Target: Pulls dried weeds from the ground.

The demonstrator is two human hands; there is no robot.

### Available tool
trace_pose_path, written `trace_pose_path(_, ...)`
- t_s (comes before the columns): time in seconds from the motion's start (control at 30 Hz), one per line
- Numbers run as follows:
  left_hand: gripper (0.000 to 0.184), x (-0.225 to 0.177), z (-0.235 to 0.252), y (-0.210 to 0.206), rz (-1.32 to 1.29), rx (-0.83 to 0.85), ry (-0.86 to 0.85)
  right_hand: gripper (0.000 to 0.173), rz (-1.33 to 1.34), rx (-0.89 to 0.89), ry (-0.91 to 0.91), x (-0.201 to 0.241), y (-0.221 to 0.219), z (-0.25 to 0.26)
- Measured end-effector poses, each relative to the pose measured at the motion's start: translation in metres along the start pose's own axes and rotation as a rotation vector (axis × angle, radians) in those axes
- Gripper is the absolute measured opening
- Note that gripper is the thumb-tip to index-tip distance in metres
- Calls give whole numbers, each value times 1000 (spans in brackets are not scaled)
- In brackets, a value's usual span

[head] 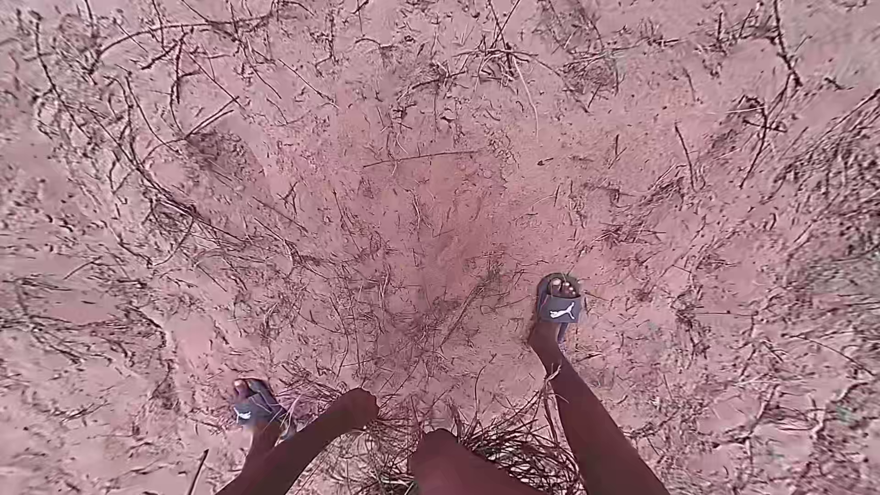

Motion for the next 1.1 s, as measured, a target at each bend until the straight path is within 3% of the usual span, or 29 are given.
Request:
trace_pose_path(0.07,32,10,-8,12,-6,-64,25,42,12,-5,16,4,1,0)
trace_pose_path(0.13,38,20,-22,89,2,-310,54,40,11,-8,41,10,2,3)
trace_pose_path(0.23,40,39,-50,246,-60,-1045,162,42,-19,-27,47,8,8,9)
trace_pose_path(0.27,52,43,-57,291,-150,-1247,246,43,-14,-37,31,6,11,6)
trace_pose_path(0.33,82,47,-61,352,-410,-1355,505,43,28,-66,-31,5,23,-13)
trace_pose_path(0.37,89,48,-56,370,-538,-1363,611,42,78,-72,-106,2,35,-37)
trace_pose_path(0.43,79,48,-42,392,-717,-1346,756,41,235,-89,-271,-7,66,-92)
trace_pose_path(0.5,57,41,-28,392,-752,-1290,733,39,265,-88,-285,-10,72,-108)
trace_pose_path(0.6,35,23,3,351,-476,-1108,396,40,259,-72,-244,-13,69,-110)
trace_pose_path(0.67,30,-5,26,285,-260,-818,157,39,335,-105,-282,-16,69,-114)
trace_pose_path(0.73,36,-34,52,186,-173,-434,68,39,347,-102,-308,-18,62,-108)
trace_pose_path(0.8,39,-40,70,100,-192,-240,64,39,309,-69,-307,-19,59,-100)
trace_pose_path(0.83,43,-39,72,75,-229,-221,84,40,267,-45,-285,-18,55,-90)
trace_pose_path(0.93,46,-14,47,75,-385,-459,267,41,27,35,-109,-6,6,-10)
trace_pose_path(1.03,39,52,-7,128,-442,-1094,509,39,2,78,-104,-3,-2,12)
trace_pose_path(1.1,50,105,-40,161,-403,-1381,615,40,-5,78,-131,-5,-2,16)
Point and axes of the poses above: each hand's wrist, its own z-axis towards the middle knuckle, its own y-axis out of the back of the hand, x = y × z, the point moved 5 cm from there along z, towards the middle knuckle, and after that the axes turned 8 degrees about -x, right-handed, at the moved point
